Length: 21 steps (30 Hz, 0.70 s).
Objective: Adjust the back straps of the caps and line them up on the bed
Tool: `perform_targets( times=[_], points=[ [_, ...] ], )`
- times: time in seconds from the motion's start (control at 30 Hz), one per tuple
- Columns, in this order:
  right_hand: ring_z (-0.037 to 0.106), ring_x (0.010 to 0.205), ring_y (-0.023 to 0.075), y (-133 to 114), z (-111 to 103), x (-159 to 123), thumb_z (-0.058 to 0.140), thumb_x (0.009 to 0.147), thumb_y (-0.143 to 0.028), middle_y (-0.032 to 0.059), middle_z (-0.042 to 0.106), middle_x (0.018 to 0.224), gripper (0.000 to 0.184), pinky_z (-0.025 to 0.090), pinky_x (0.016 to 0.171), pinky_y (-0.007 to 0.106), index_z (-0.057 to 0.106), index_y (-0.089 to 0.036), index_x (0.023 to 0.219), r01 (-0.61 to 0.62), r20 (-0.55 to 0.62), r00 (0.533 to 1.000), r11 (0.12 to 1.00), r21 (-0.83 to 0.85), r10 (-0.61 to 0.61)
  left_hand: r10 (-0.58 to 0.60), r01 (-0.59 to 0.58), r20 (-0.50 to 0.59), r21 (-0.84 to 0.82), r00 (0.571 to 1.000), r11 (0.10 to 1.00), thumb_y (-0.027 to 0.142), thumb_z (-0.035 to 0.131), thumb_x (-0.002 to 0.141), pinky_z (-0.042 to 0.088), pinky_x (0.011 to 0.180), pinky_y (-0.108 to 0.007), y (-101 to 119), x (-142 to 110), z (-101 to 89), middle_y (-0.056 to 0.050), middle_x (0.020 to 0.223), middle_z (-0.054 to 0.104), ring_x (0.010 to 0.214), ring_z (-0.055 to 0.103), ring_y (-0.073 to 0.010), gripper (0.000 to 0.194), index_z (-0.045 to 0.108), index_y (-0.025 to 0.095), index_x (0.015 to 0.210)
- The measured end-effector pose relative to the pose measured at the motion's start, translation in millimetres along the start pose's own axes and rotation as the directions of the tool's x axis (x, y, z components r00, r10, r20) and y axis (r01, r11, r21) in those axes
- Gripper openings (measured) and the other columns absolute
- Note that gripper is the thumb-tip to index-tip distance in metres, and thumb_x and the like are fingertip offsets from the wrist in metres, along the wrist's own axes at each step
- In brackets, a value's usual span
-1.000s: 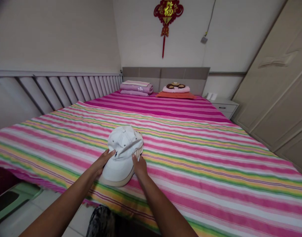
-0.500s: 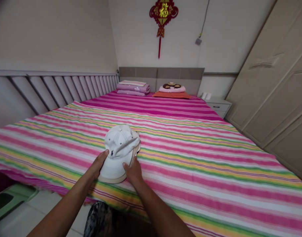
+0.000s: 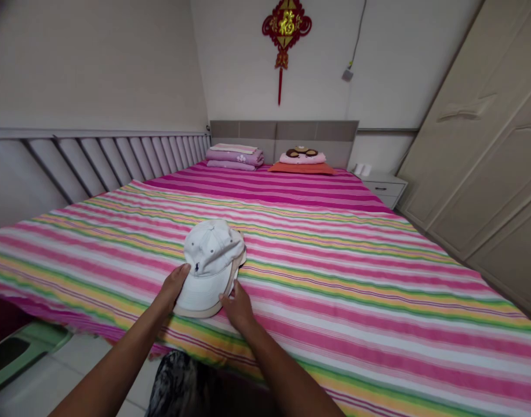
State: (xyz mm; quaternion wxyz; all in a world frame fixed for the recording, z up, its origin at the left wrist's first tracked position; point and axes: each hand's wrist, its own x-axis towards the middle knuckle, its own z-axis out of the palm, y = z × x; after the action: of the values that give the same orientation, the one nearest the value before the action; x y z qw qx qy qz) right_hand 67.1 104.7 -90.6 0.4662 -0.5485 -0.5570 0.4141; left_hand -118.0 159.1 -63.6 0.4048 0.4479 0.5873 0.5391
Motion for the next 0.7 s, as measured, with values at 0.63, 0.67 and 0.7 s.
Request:
perform_targets(
  times=[0.63, 0.67, 0.7],
  points=[
    [0.045, 0.041, 0.0085, -108, -144, -108, 0.054, 0.056, -0.073, -0.0022, 0.050, 0.063, 0.054, 0.034, 0.036, 0.021, 0.043, -0.021, 0.066, 0.111, -0.263, 0.962, 0.775, 0.623, 0.074, 0.274, -0.321, 0.459, 0.025, 0.845, 0.947, 0.067, 0.015, 0.077, 0.017, 0.045, -0.029, 77, -110, 65.2, 0.000, 0.035, 0.025, 0.038, 0.024, -0.0104, 0.063, 0.030, 0.021, 0.037],
    [0.045, 0.041, 0.0085, -114, -146, -109, 0.053, 0.056, -0.074, -0.0021, 0.050, 0.063, 0.054, 0.034, 0.037, 0.022, 0.043, -0.021, 0.065, 0.136, -0.294, 0.954, 0.786, 0.604, 0.060, 0.286, -0.333, 0.470, 0.017, 0.835, 0.943, 0.069, 0.016, 0.076, 0.016, 0.045, -0.029, 81, -113, 69.5, 0.000, 0.036, 0.025, 0.039, 0.024, -0.0104, 0.063, 0.031, 0.021, 0.037],
    [0.045, 0.041, 0.0086, -118, -146, -110, 0.051, 0.056, -0.075, -0.0021, 0.050, 0.063, 0.054, 0.034, 0.037, 0.022, 0.043, -0.021, 0.064, 0.157, -0.319, 0.947, 0.797, 0.583, 0.047, 0.295, -0.343, 0.479, 0.014, 0.827, 0.939, 0.070, 0.017, 0.075, 0.015, 0.045, -0.029, 83, -116, 73.1, 0.000, 0.036, 0.025, 0.039, 0.024, -0.0103, 0.064, 0.031, 0.021, 0.037]
  ],
)
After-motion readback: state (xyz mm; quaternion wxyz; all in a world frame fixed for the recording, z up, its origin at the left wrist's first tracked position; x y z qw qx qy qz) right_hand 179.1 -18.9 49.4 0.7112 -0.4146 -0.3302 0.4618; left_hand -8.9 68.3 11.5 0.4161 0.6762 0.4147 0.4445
